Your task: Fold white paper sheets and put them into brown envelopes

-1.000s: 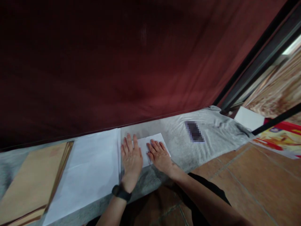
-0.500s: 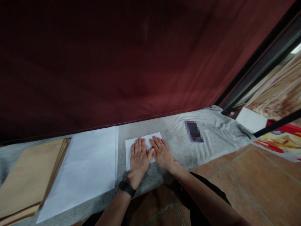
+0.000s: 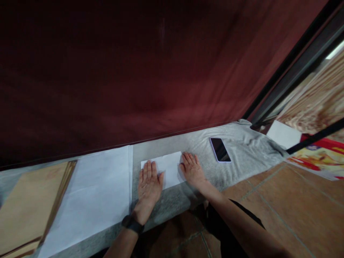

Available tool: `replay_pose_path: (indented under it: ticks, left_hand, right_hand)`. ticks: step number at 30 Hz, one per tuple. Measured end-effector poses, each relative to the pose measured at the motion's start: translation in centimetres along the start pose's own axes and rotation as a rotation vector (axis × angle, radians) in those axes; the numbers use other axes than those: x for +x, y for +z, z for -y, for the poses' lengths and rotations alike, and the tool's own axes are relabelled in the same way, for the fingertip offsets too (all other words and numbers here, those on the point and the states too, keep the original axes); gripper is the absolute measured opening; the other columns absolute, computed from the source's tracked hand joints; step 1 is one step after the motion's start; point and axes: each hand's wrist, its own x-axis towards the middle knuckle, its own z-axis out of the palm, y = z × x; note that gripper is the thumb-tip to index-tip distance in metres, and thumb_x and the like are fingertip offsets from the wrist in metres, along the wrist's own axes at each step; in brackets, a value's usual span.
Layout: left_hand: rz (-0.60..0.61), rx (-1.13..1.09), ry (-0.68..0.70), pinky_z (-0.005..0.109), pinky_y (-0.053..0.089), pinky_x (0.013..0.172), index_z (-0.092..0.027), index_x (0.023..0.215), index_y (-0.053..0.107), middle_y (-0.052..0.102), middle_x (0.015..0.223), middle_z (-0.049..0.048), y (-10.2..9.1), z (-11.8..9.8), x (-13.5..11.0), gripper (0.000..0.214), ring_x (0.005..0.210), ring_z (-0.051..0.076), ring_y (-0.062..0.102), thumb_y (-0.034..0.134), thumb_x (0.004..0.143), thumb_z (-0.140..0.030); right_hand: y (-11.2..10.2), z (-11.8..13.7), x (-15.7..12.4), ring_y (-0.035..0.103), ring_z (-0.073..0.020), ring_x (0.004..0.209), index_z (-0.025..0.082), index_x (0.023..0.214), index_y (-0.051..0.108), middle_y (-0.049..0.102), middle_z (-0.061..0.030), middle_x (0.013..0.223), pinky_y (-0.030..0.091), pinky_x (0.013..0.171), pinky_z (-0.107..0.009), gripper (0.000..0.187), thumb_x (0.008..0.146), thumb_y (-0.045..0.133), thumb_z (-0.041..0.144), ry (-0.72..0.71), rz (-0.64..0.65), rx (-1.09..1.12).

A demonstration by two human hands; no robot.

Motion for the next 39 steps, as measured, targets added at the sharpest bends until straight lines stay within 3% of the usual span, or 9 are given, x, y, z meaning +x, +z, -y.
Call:
replay_pose_path:
  ticks: [6,9,12,20,32,39]
  left_hand:
    - [-0.037,-0.062,0.045,0.053,0.007,0.126,-0.012,0.152,0.040,0.030,0.163,0.0149,-0.2,-0.8,0.2,0.060,0.154,0.029,0.018,0.036,0.096,-0.032]
    - [0.001,-0.089,0.112,0.050,0.009,0.127,-0.013,0.153,0.038,0.032,0.163,0.0119,0.0,-1.4,0.5,0.059,0.155,0.026,0.017,0.033,0.095,-0.023]
    - [0.051,-0.038,0.127,0.050,0.011,0.126,-0.009,0.152,0.039,0.035,0.161,0.0150,0.3,-1.4,0.8,0.059,0.154,0.027,0.018,0.033,0.094,-0.019]
    - [0.036,0.035,0.096,0.049,0.013,0.126,-0.007,0.152,0.038,0.029,0.163,0.0183,0.6,-0.4,0.8,0.059,0.154,0.027,0.019,0.032,0.097,-0.026]
    - [-0.015,0.315,0.098,0.050,0.029,0.120,0.000,0.150,0.039,0.037,0.158,0.0242,-0.2,1.1,0.1,0.060,0.150,0.033,0.029,0.034,0.097,-0.029]
    - [-0.013,0.343,0.069,0.049,0.027,0.121,-0.001,0.151,0.037,0.032,0.160,0.0239,-0.4,1.6,-0.4,0.062,0.151,0.033,0.028,0.035,0.098,-0.032]
  right_hand:
    - [-0.1,3.5,1.0,0.034,-0.0260,0.148,0.012,0.152,0.042,0.039,-0.0121,0.159,0.029,0.121,-0.048,0.051,0.105,0.037,0.031,-0.139,-0.001,0.140]
    - [0.4,5.2,1.1,0.035,-0.0242,0.148,0.014,0.152,0.042,0.039,-0.0096,0.159,0.029,0.121,-0.045,0.050,0.106,0.036,0.032,-0.200,0.043,0.169]
    - [1.0,5.8,1.2,0.036,-0.0235,0.147,0.014,0.151,0.044,0.042,-0.0106,0.157,0.029,0.122,-0.045,0.049,0.106,0.037,0.030,-0.218,0.073,0.151]
    - [1.7,5.1,1.2,0.036,-0.0274,0.146,0.017,0.150,0.046,0.039,-0.0120,0.159,0.029,0.120,-0.049,0.049,0.106,0.041,0.036,-0.204,0.031,0.070]
    - [1.7,2.5,1.0,0.037,-0.0266,0.146,0.019,0.153,0.041,0.037,-0.0103,0.159,0.027,0.120,-0.046,0.053,0.106,0.040,0.042,-0.120,0.029,-0.058]
    - [1.0,0.8,0.7,0.036,-0.0286,0.147,0.015,0.154,0.040,0.035,-0.0100,0.160,0.026,0.120,-0.047,0.055,0.106,0.036,0.042,-0.095,0.053,-0.084]
